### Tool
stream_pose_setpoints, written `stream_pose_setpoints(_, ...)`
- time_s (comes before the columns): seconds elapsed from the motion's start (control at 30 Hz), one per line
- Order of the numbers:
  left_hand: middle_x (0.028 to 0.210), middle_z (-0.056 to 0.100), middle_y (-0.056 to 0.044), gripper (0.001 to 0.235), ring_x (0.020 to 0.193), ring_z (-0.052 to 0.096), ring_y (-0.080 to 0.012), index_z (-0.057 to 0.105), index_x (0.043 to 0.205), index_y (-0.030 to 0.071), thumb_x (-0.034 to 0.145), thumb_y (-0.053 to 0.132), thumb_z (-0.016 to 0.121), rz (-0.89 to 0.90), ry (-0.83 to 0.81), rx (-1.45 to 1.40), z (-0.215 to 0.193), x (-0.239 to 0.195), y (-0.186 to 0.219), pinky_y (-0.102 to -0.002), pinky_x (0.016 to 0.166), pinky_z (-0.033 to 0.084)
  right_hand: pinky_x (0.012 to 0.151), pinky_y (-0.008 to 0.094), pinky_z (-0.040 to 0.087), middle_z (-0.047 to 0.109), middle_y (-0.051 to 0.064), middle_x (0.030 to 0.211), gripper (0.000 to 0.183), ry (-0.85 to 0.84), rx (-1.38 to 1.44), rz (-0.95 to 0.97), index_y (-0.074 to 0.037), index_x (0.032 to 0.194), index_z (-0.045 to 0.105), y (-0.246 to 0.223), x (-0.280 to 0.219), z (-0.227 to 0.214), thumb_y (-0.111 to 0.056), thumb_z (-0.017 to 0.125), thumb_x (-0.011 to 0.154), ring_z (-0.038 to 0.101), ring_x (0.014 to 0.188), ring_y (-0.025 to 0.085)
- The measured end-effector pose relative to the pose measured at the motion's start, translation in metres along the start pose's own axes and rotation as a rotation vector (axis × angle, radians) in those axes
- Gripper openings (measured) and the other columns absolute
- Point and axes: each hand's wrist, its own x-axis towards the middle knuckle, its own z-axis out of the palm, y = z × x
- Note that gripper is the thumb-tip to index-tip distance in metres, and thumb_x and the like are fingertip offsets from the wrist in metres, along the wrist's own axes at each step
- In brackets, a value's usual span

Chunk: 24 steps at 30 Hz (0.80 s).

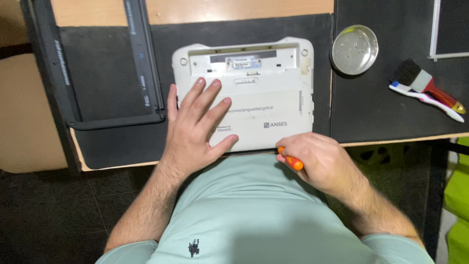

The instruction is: The person removes the battery from a white laptop and uses a screwdriver to unscrew the back cover. They then open the laptop, remove the keyboard, and unscrew a metal plate covering the internal components.

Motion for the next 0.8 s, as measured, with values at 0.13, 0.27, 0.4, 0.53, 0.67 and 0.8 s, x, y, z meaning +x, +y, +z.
stream_pose_setpoints(0.13,0.191,0.055,-0.012,0.075,0.183,0.046,-0.0420,0.071,0.172,0.018,0.113,0.059,0.091,-0.012,0.012,0.005,0.002,-0.002,0.001,-0.080,0.149,0.015,0.096,0.047,0.071,0.085,0.012,0.126,0.023,-0.011,-0.050,-0.020,-0.006,0.132,0.065,-0.003,0.002,0.000,-0.009,0.083,0.117,0.086,0.107,0.030)
stream_pose_setpoints(0.27,0.191,0.055,-0.010,0.074,0.183,0.047,-0.0398,0.071,0.170,0.019,0.111,0.059,0.090,-0.030,0.017,0.008,0.003,-0.003,0.002,-0.082,0.148,0.019,0.093,0.047,0.071,0.086,0.010,0.127,0.029,-0.021,-0.003,0.017,-0.007,0.136,0.061,0.000,-0.001,0.001,-0.010,0.083,0.117,0.086,0.104,0.031)
stream_pose_setpoints(0.4,0.191,0.055,-0.009,0.073,0.182,0.048,-0.0392,0.070,0.169,0.019,0.111,0.058,0.090,-0.027,0.019,0.003,0.003,-0.003,0.002,-0.084,0.147,0.021,0.091,0.047,0.070,0.087,0.012,0.118,0.037,-0.006,-0.035,0.081,-0.005,0.142,0.068,0.007,-0.010,0.007,-0.014,0.088,0.113,0.085,0.095,0.032)
stream_pose_setpoints(0.53,0.190,0.056,-0.009,0.073,0.182,0.048,-0.0386,0.070,0.169,0.020,0.110,0.058,0.090,-0.026,0.030,0.010,0.002,-0.003,0.003,-0.085,0.147,0.022,0.090,0.047,0.071,0.089,0.019,0.141,0.041,0.019,-0.077,-0.065,-0.009,0.148,0.060,0.002,-0.008,0.001,-0.001,0.083,0.115,0.089,0.103,0.030)
stream_pose_setpoints(0.67,0.190,0.056,-0.009,0.074,0.182,0.048,-0.0388,0.069,0.170,0.021,0.109,0.057,0.091,-0.027,0.029,0.006,0.003,-0.002,0.003,-0.085,0.147,0.022,0.090,0.043,0.070,0.077,0.021,0.142,0.033,0.073,-0.078,-0.087,-0.008,0.145,0.077,-0.005,-0.007,-0.007,-0.019,0.086,0.115,0.077,0.093,0.028)
stream_pose_setpoints(0.8,0.191,0.056,-0.008,0.075,0.182,0.048,-0.0384,0.068,0.170,0.021,0.108,0.057,0.092,-0.026,0.027,0.012,0.003,-0.003,0.003,-0.085,0.147,0.023,0.110,0.034,0.076,0.078,0.015,0.137,0.033,0.054,0.084,0.022,-0.006,0.149,0.083,-0.008,-0.016,-0.012,-0.009,0.077,0.116,0.088,0.119,0.025)
